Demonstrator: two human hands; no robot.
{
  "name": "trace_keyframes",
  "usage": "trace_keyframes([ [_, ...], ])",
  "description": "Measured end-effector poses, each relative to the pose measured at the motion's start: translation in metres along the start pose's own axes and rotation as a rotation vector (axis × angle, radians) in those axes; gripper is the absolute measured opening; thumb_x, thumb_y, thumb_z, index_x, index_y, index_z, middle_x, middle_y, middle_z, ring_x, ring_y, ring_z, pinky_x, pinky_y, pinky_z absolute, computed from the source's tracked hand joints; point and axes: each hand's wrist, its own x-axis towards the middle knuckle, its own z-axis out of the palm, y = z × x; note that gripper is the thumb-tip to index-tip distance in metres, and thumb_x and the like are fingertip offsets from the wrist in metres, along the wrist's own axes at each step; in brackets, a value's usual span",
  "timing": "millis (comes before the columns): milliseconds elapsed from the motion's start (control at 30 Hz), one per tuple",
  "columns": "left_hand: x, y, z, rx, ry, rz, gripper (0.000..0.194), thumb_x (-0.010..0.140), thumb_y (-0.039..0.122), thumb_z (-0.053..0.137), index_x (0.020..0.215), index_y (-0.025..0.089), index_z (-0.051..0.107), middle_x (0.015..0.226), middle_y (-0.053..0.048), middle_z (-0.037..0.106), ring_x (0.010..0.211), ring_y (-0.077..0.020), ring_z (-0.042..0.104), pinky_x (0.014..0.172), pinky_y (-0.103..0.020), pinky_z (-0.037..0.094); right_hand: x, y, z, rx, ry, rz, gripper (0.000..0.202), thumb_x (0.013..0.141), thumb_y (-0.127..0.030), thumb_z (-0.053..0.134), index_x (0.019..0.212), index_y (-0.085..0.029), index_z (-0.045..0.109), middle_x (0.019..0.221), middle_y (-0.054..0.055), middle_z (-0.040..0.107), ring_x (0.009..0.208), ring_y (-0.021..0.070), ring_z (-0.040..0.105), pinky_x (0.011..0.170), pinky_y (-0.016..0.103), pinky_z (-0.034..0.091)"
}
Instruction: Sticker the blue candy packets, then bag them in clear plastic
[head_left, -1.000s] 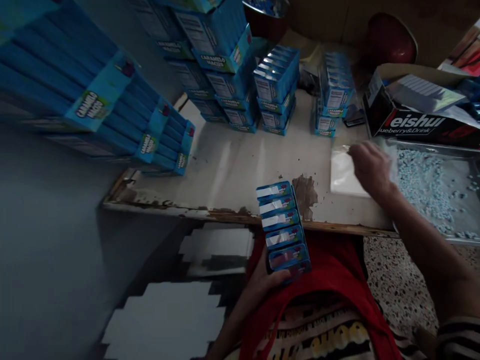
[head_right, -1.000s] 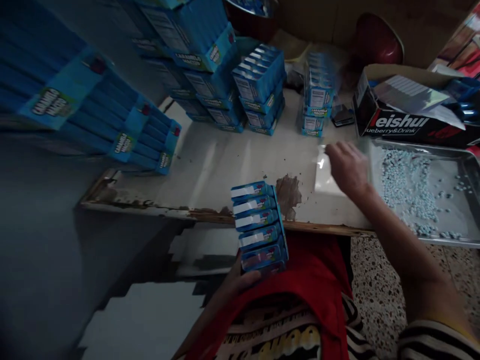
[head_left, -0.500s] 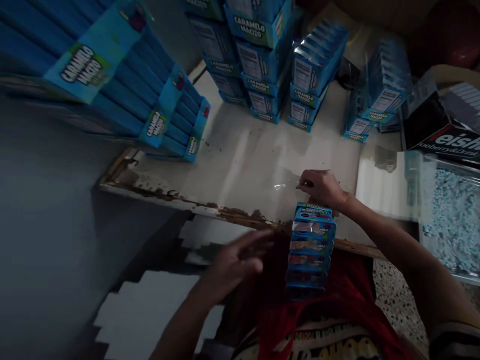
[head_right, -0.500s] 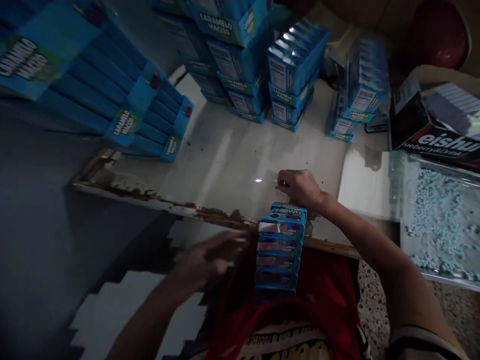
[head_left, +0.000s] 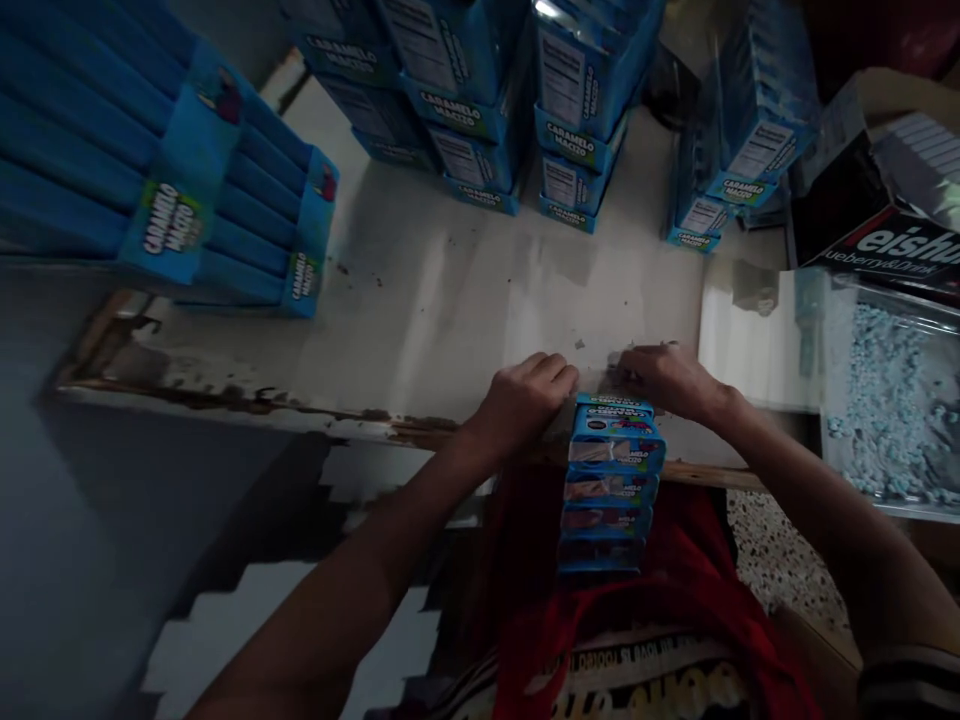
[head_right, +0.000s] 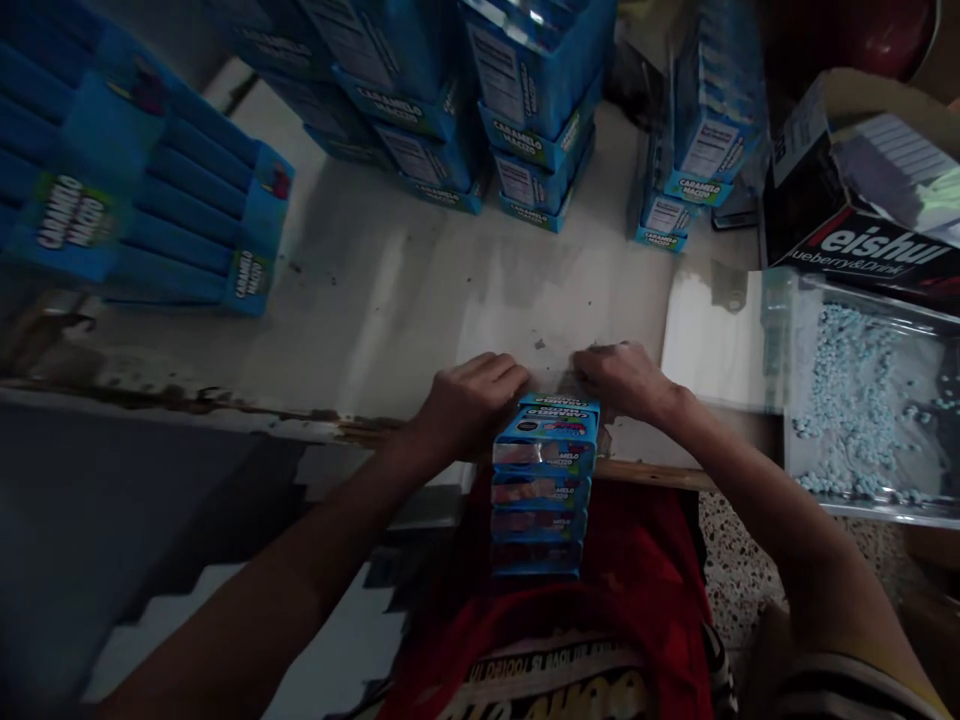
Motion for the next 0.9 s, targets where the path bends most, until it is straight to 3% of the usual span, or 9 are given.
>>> trace_keyframes([
  [100,0.0,0.003,0.003,-0.197,-0.004,-0.043,0.012,0.094,0.018,0.062,0.091,0.018,0.074,0.089,-0.007,0.073,0.08,-0.0196,0.068,0.066,-0.029,0.046,-0.025,-0.009,-0.001,-0.006,-0.009,0.148,0.014,0.088,-0.01,0.066,0.081,-0.019,0.073,0.08,0.003,0.075,0.067,0.0127,0.06,0.061,0.029,0.029],
  [167,0.007,0.0,-0.004,-0.282,-0.023,-0.055,0.015,0.094,0.022,0.062,0.091,0.02,0.076,0.091,-0.005,0.076,0.079,-0.0186,0.069,0.067,-0.029,0.048,-0.033,-0.016,-0.004,0.034,0.026,0.24,0.015,0.084,-0.009,0.066,0.076,-0.019,0.073,0.073,0.002,0.073,0.061,0.0118,0.057,0.059,0.029,0.028],
  [300,0.012,0.0,-0.041,-0.33,0.0,-0.028,0.024,0.094,0.023,0.058,0.088,0.024,0.081,0.093,-0.004,0.079,0.082,-0.0191,0.072,0.072,-0.03,0.052,-0.041,-0.03,-0.026,0.141,0.106,0.313,0.016,0.08,-0.01,0.067,0.069,-0.019,0.072,0.063,-0.001,0.067,0.055,0.0099,0.054,0.056,0.027,0.029],
  [400,-0.005,0.013,-0.071,-0.25,0.112,-0.018,0.024,0.096,0.025,0.058,0.096,0.026,0.082,0.093,-0.004,0.08,0.082,-0.0203,0.073,0.069,-0.031,0.052,-0.053,-0.048,-0.046,0.168,0.203,0.299,0.014,0.081,-0.012,0.07,0.07,-0.02,0.073,0.063,-0.001,0.069,0.056,0.01,0.057,0.057,0.026,0.032],
  [467,-0.021,0.025,-0.08,-0.151,0.231,-0.022,0.023,0.098,0.024,0.059,0.1,0.026,0.082,0.093,-0.004,0.08,0.083,-0.0209,0.074,0.066,-0.032,0.051,-0.065,-0.064,-0.053,0.145,0.315,0.287,0.014,0.085,-0.015,0.07,0.073,-0.02,0.074,0.066,-0.001,0.071,0.058,0.0107,0.061,0.057,0.026,0.035],
  [567,-0.039,0.042,-0.07,-0.064,0.459,-0.14,0.015,0.097,0.027,0.065,0.099,0.025,0.08,0.091,-0.003,0.08,0.083,-0.0208,0.074,0.068,-0.031,0.052,-0.08,-0.088,-0.048,0.095,0.542,0.254,0.017,0.093,-0.019,0.067,0.078,-0.02,0.074,0.074,0.0,0.075,0.062,0.0101,0.065,0.057,0.024,0.039],
  [700,-0.047,0.057,-0.034,-0.155,0.723,-0.443,0.01,0.096,0.029,0.072,0.091,0.02,0.076,0.081,-0.003,0.077,0.073,-0.0173,0.071,0.069,-0.028,0.053,-0.087,-0.103,-0.026,-0.015,0.837,0.148,0.019,0.099,-0.018,0.065,0.084,-0.022,0.075,0.069,-0.003,0.073,0.058,0.0076,0.063,0.055,0.023,0.042],
  [800,-0.048,0.063,-0.018,-0.199,0.841,-0.436,0.009,0.095,0.026,0.073,0.091,0.019,0.075,0.082,-0.003,0.078,0.074,-0.0163,0.072,0.073,-0.027,0.055,-0.088,-0.102,-0.014,-0.118,0.97,0.029,0.013,0.099,-0.018,0.069,0.09,-0.022,0.077,0.067,-0.003,0.072,0.057,0.0083,0.062,0.056,0.025,0.043],
  [900,-0.05,0.068,-0.018,-0.189,0.934,-0.375,0.002,0.092,0.02,0.078,0.092,0.019,0.076,0.084,-0.004,0.079,0.075,-0.0159,0.073,0.073,-0.027,0.056,-0.091,-0.097,-0.005,-0.143,0.999,-0.045,0.008,0.097,-0.016,0.072,0.097,-0.022,0.077,0.071,-0.002,0.074,0.06,0.0096,0.063,0.057,0.027,0.044],
])
